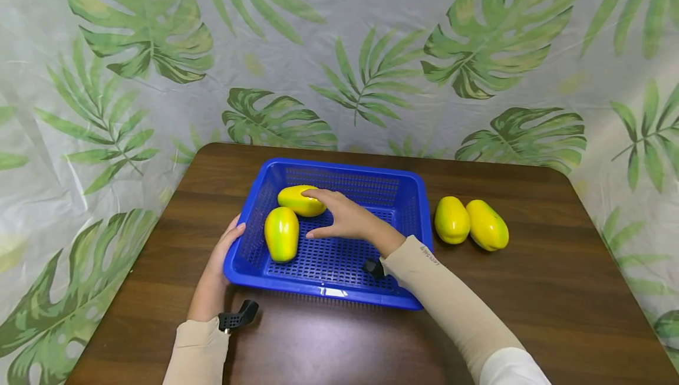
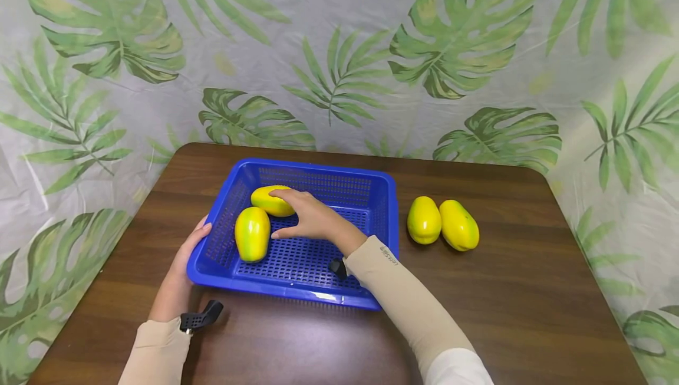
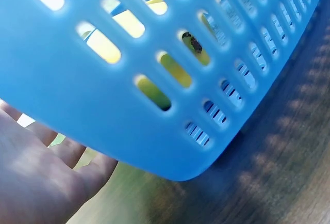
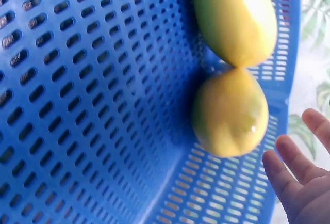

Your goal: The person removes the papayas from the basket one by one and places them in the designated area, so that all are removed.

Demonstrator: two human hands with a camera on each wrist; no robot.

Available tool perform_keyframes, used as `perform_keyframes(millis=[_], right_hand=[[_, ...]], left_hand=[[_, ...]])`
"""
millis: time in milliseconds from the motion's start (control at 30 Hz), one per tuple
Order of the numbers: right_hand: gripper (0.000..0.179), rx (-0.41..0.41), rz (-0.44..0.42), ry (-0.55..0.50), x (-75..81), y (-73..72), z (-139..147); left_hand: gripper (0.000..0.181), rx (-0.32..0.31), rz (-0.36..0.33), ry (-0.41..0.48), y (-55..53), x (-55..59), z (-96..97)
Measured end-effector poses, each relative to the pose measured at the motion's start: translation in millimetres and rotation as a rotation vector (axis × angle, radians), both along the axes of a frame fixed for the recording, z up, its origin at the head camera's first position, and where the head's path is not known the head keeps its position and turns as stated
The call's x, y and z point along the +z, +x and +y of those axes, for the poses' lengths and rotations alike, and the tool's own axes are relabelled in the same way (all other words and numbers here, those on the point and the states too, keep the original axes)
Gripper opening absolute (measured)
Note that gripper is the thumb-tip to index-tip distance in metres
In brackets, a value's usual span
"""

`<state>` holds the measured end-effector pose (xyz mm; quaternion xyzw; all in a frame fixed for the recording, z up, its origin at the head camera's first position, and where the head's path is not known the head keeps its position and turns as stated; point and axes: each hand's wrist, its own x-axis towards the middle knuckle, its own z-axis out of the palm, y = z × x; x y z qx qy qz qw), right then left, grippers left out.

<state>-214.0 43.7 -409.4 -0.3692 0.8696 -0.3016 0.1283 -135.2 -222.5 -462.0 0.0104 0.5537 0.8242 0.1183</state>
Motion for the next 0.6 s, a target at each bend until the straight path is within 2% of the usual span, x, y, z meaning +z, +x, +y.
perform_keyframes(millis=[233,600], right_hand=[[0.081,0.025,-0.015,0.016,-6.2,-2.2,-11.5],[0.079,0.087,0.007,0.011,-15.4,-3.0,-25.0]], left_hand=[[0.041,-0.013,0.011,0.01,-0.2,0.2,-0.1],[0.042,-0.02,0.029,0.015,0.8,0.4,-0.1]])
